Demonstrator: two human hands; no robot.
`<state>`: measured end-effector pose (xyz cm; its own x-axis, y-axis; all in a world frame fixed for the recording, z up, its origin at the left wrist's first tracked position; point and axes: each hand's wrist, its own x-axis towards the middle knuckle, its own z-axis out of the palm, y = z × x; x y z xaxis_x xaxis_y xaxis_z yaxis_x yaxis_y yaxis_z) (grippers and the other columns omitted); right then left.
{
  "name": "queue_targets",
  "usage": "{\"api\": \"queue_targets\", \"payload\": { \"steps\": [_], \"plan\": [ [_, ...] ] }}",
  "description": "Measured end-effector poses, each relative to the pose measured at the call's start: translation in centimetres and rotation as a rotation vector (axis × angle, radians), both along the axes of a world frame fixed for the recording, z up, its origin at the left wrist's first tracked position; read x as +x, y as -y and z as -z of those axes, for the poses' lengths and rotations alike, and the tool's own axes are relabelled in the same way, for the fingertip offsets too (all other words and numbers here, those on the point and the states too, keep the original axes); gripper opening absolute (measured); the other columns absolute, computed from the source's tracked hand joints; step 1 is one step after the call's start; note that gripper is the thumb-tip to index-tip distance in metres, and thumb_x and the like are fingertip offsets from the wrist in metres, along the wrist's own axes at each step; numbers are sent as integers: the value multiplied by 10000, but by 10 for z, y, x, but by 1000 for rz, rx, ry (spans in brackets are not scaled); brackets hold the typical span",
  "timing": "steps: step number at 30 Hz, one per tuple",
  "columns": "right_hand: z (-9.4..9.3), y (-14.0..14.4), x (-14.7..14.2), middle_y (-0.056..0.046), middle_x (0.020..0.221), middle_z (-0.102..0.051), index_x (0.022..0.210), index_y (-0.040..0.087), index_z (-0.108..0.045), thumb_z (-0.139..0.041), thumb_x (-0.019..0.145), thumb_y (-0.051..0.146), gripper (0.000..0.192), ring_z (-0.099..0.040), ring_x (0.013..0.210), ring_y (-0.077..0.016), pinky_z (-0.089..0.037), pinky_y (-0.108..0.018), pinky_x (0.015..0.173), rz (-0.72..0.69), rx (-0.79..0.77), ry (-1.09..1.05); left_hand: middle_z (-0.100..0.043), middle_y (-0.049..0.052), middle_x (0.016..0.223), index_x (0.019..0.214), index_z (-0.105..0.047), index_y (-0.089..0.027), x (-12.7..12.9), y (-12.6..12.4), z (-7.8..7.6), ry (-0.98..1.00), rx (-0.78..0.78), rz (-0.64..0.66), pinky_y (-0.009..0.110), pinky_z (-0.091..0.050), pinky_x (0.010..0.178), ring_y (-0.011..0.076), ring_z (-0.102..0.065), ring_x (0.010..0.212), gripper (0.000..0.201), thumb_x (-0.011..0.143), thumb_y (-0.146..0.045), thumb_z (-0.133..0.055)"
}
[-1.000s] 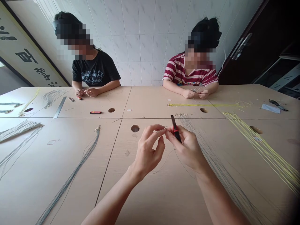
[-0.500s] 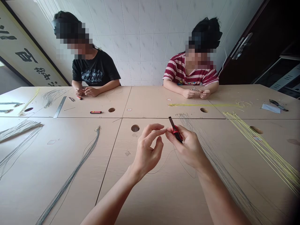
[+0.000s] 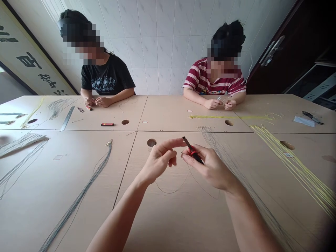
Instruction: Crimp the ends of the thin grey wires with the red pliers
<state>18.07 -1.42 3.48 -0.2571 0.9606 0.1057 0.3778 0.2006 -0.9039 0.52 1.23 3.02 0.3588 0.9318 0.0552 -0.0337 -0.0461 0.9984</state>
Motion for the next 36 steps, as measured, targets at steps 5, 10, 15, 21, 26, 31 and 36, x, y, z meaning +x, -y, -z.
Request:
{"api": "queue_targets", "payload": {
  "steps": [5, 10, 15, 21, 26, 31, 36],
  "plan": [
    [-4, 0, -1, 7, 728, -553, 769, 204, -532, -498, 933, 345, 219, -454, 654, -132, -368, -261, 611, -87, -8, -44, -684, 75, 994, 1087, -711, -202, -5, -4, 1, -47, -4, 200, 250, -439, 608, 114, -532, 684, 310, 832, -201, -536],
    [-5, 1, 0, 8, 723, -550, 785, 205, -568, -508, 924, 343, 205, -466, 666, -135, -370, -259, 609, -95, -45, -24, -615, 30, 772, 957, -715, -169, -11, -9, 7, -67, -24, 252, 254, -420, 652, 117, -515, 699, 199, 859, -288, -589],
    [-3, 0, 3, 34, 664, -434, 767, 204, -535, -520, 914, 333, 196, -383, 608, -117, -322, -253, 565, -60, -56, 16, -533, -10, 656, 838, -686, -147, -16, -11, 4, -88, -13, 183, 252, -399, 645, 97, -454, 634, 170, 857, -286, -591],
    [0, -2, 5, 49, 649, -412, 767, 200, -509, -533, 909, 306, 179, -352, 582, -103, -279, -249, 539, -55, -99, 53, -518, -22, 676, 803, -672, -154, -16, -8, -1, -145, 0, 142, 234, -381, 633, 90, -433, 648, 141, 847, -237, -566],
    [2, -2, 5, 54, 639, -397, 762, 199, -499, -530, 914, 339, 208, -339, 574, -101, -275, -250, 535, -12, -76, 87, -522, -23, 697, 814, -665, -152, -15, -6, -2, -169, 11, 112, 223, -365, 612, 83, -430, 648, 123, 837, -225, -569],
    [1, -2, 6, 54, 638, -393, 763, 201, -492, -532, 913, 346, 212, -339, 578, -103, -281, -249, 537, 3, -55, 94, -496, -23, 690, 756, -640, -156, -14, -6, -1, -180, 22, 89, 223, -332, 576, 83, -399, 635, 158, 843, -279, -591],
    [-1, 0, 6, 52, 630, -380, 745, 201, -483, -523, 914, 335, 219, -335, 569, -105, -280, -250, 531, -9, -51, 98, -477, -21, 683, 782, -646, -147, -14, -7, 5, -147, -33, 98, 229, -298, 551, 85, -368, 629, 198, 804, -343, -671]
  ]
}}
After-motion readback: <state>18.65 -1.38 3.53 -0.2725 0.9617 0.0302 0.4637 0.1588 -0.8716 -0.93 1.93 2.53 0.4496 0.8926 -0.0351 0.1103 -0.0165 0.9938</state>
